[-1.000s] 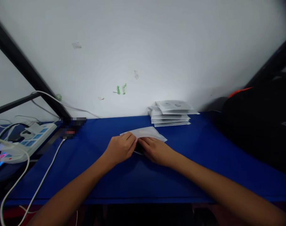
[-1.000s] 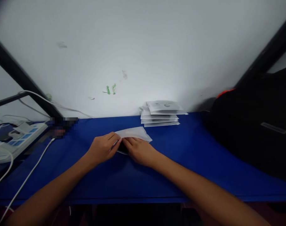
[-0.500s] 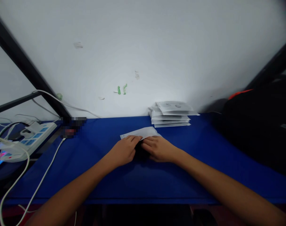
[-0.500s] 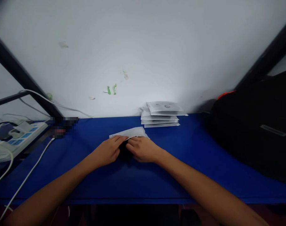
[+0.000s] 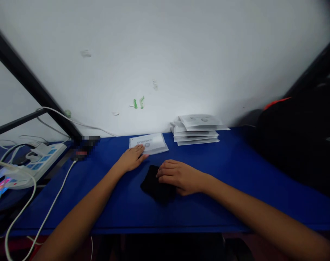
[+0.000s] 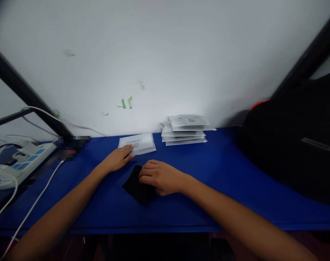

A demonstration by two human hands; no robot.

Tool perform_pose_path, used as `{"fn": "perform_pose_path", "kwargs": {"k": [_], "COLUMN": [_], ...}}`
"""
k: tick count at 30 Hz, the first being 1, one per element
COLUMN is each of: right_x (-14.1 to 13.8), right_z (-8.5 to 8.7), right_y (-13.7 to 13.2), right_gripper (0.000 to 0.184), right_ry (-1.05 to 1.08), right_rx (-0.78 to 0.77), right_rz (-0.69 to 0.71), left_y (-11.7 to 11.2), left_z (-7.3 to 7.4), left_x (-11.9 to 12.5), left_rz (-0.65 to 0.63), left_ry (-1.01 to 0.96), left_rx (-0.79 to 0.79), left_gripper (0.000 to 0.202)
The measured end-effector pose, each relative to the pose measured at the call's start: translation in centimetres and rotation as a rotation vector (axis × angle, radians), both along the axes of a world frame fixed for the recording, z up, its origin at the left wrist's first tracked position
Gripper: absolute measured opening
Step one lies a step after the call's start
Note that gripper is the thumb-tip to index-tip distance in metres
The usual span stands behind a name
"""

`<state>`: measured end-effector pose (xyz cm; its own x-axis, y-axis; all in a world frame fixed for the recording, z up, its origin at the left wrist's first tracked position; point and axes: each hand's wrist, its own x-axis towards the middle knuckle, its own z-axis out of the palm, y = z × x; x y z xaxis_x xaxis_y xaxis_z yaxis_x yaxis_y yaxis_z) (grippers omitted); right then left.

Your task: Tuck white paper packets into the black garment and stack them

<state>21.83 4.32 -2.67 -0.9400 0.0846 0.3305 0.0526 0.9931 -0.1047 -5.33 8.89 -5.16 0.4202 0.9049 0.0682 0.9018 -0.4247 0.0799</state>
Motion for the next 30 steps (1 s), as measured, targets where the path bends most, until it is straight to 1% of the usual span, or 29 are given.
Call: {"fn": "perform_pose_path", "kwargs": {"k": [2, 3, 5, 8, 12, 14, 15, 18, 20, 22, 24, 26, 27, 28, 29, 30], "right_x": [0.1, 0.1, 0.2, 0.3, 0.5, 0.6, 0.7, 1.0, 1.1, 1.1, 1.1, 1.0, 0.9, 0.9, 0.8, 0.8], "right_z": [-0.1, -0.1, -0.3, -0.6, -0.7, -0.5, -0.5, -0.3, -0.2, -0.1, 0.0, 0.0, 0.0, 0.0, 0.0, -0.1], "right_y": [0.3, 0.4, 0.5, 0.7, 1.1, 1.2, 1.3, 1.5, 1.7, 1.7, 1.7, 1.6, 1.5, 1.4, 1.3, 1.2], "right_gripper": [0.042, 0.044, 0.048, 0.053, 0.049, 0.044, 0.042, 0.039, 0.037, 0.035, 0.030, 0.022, 0.019, 0.016, 0.015, 0.015], "right_ry": [0.010, 0.014, 0.030, 0.066, 0.057, 0.026, 0.008, -0.024, -0.021, -0.010, 0.001, 0.011, 0.015, 0.015, 0.010, 0.001], "right_rx": [0.012, 0.021, 0.030, -0.006, -0.133, -0.172, -0.185, -0.218, -0.236, -0.236, -0.222, -0.202, -0.194, -0.186, -0.179, -0.170], "right_rz": [-0.052, -0.096, -0.196, -0.309, -0.425, -0.450, -0.440, -0.350, -0.279, -0.219, -0.180, -0.175, -0.182, -0.194, -0.207, -0.219], "left_y": [0.6, 0.8, 1.1, 1.2, 0.9, 0.8, 0.8, 0.9, 1.1, 1.3, 1.2, 0.5, -0.1, -0.8, -1.7, -2.7], "left_z": [-0.7, -1.0, -1.3, -1.1, -0.5, -0.3, -0.4, -0.6, -0.9, -0.9, -0.6, 0.1, 0.5, 1.0, 1.4, 1.8], "left_x": [-0.4, -0.5, -0.6, -0.6, -0.5, -0.3, -0.2, -0.2, -0.4, -0.6, -0.5, 0.2, 0.7, 1.4, 2.2, 3.0], "left_rz": [-0.010, -0.007, 0.041, 0.189, 0.391, 0.446, 0.457, 0.468, 0.451, 0.422, 0.410, 0.367, 0.306, 0.208, 0.066, -0.078], "left_ry": [-0.005, -0.005, -0.007, -0.026, -0.009, 0.011, 0.013, -0.028, -0.120, -0.253, -0.349, -0.405, -0.432, -0.472, -0.514, -0.530], "left_rx": [-0.013, 0.004, 0.080, 0.207, 0.308, 0.323, 0.320, 0.288, 0.261, 0.243, 0.254, 0.318, 0.340, 0.359, 0.294, 0.183], "left_gripper": [0.051, 0.049, 0.045, 0.041, 0.052, 0.057, 0.060, 0.064, 0.059, 0.048, 0.041, 0.037, 0.037, 0.037, 0.039, 0.045]}}
